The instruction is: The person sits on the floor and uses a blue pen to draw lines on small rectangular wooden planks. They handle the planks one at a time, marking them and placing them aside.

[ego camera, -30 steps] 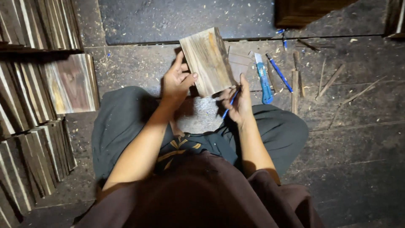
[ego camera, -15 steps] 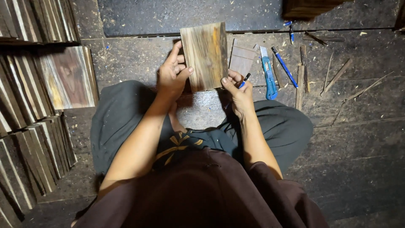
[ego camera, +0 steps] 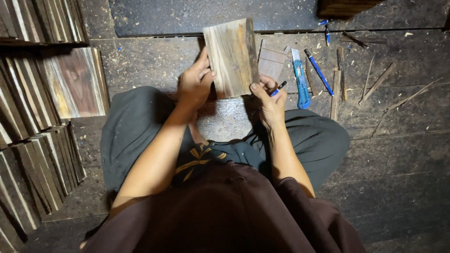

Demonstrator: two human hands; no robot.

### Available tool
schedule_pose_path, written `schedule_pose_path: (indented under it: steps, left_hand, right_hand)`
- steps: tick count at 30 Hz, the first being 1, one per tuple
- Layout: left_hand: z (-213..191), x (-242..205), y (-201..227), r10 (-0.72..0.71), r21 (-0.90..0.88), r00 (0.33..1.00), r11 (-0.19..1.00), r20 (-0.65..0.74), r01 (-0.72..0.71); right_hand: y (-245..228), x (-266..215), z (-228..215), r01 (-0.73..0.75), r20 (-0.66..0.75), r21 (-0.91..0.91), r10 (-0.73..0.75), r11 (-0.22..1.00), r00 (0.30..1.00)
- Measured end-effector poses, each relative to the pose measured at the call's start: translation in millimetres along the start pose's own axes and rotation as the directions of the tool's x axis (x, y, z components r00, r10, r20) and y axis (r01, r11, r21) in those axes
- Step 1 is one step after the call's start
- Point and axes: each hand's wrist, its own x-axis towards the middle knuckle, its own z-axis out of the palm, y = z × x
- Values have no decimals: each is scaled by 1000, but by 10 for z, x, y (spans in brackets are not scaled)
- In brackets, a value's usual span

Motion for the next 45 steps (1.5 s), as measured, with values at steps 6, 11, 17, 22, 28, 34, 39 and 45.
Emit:
schedule_pose_path:
  steps: [6, 11, 17, 22, 28, 34, 39, 45]
  left_hand:
    - [0, 6, -196, 114, 332, 984, 931, 135, -154]
    - [54, 50, -368, -256, 324, 952, 926, 170, 192]
    - [-90, -93, -35, -180, -172, 982, 970, -49, 169]
    - [-230, 202, -993, -211, -66, 971, 977, -117, 204]
    - [-132, 297, -1038, -126, 403, 968, 891, -219, 207]
    - [-22, 145, -423, -117, 679, 989, 718, -94, 150]
    - [79, 25, -501, 111, 889, 992, 445, 63, -106]
    - [62, -30, -344, 76, 857, 996, 510, 42, -75]
  right_hand:
    - [-85, -113, 188, 458, 31, -478, -507, 750, 861]
    - [200, -125, 262, 699, 447, -715, -760, 13, 472]
    - [246, -241, 443, 704, 444, -669, -632, 238, 635]
    - [165, -1, 185, 375, 207, -909, -581, 184, 787]
    - [78, 59, 34, -57, -99, -990, -338, 132, 936]
    - [232, 158, -91, -114, -148, -984, -282, 136, 948]
    - [258, 155, -114, -69, -150, -973, -378, 221, 914]
    - [202, 8, 246, 167, -76, -923, -592, 345, 802]
